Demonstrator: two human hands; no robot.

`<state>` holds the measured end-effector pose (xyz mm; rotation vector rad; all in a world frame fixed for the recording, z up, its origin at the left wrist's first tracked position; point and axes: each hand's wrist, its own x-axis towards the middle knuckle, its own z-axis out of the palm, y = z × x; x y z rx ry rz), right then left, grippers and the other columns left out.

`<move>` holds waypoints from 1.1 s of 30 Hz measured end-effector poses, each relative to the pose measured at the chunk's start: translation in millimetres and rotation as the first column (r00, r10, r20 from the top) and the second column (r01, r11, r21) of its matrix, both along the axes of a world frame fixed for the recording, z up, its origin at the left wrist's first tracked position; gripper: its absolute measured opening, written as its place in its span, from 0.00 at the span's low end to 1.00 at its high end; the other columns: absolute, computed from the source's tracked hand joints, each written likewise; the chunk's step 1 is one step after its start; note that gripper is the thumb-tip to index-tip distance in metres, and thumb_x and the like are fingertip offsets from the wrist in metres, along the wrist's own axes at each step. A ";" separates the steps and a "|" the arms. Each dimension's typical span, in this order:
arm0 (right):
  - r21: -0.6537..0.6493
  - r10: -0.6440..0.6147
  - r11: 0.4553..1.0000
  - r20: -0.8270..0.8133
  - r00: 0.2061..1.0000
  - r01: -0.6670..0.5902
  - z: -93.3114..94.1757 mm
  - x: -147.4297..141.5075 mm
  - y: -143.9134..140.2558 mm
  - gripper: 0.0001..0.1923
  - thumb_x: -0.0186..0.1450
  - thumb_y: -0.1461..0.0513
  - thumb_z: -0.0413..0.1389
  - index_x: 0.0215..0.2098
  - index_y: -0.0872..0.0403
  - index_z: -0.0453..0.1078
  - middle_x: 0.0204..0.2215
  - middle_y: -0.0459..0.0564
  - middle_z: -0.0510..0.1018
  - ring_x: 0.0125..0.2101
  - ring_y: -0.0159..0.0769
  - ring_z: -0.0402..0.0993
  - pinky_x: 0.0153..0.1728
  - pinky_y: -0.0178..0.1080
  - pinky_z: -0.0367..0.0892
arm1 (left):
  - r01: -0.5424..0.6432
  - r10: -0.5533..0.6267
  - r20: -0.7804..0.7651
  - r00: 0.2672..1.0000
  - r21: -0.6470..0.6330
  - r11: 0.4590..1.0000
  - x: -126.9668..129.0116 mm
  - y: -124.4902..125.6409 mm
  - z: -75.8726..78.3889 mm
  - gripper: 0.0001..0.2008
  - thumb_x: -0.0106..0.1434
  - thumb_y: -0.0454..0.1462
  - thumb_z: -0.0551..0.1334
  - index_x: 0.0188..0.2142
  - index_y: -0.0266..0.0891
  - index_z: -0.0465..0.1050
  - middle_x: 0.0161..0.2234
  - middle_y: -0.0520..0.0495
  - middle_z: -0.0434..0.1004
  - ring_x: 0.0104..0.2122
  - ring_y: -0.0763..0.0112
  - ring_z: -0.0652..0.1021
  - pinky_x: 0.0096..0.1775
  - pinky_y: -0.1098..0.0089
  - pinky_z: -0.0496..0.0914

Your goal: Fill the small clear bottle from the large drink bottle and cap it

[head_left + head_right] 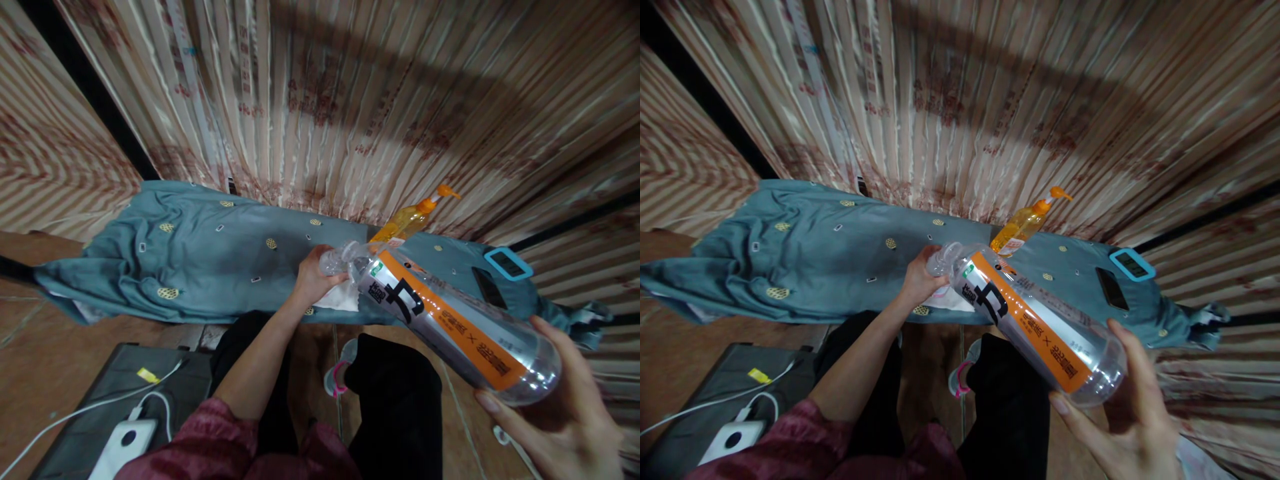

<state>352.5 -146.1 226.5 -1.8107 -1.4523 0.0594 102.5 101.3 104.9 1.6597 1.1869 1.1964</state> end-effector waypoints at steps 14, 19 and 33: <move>0.035 -0.048 0.998 -0.101 0.994 0.052 8.8 -12.8 5.2 0.57 0.51 0.45 0.76 0.75 0.46 0.66 0.66 0.59 0.75 0.62 0.66 0.73 0.67 0.71 0.66 | 0.008 -0.008 0.008 1.000 -0.002 1.000 0.0 0.7 -1.9 0.29 0.47 0.33 0.81 0.48 0.42 0.77 0.47 0.45 0.88 0.49 0.52 0.87 0.52 0.59 0.81; 0.037 -0.047 0.998 -0.068 0.997 0.050 7.5 -12.1 6.8 0.57 0.52 0.44 0.76 0.75 0.46 0.65 0.66 0.60 0.75 0.64 0.67 0.72 0.69 0.73 0.63 | 0.006 -0.006 -0.001 1.000 -0.008 1.000 0.3 0.8 -1.7 0.29 0.47 0.34 0.81 0.48 0.41 0.77 0.47 0.46 0.88 0.49 0.52 0.87 0.52 0.59 0.81; -0.001 -0.103 0.995 -0.193 0.976 0.104 7.8 -12.1 4.5 0.61 0.46 0.45 0.79 0.74 0.45 0.66 0.68 0.60 0.74 0.66 0.72 0.71 0.67 0.77 0.62 | -0.003 0.003 -0.002 1.000 -0.008 1.000 0.6 -0.9 0.9 0.30 0.47 0.34 0.82 0.49 0.39 0.77 0.47 0.44 0.88 0.48 0.52 0.87 0.52 0.57 0.81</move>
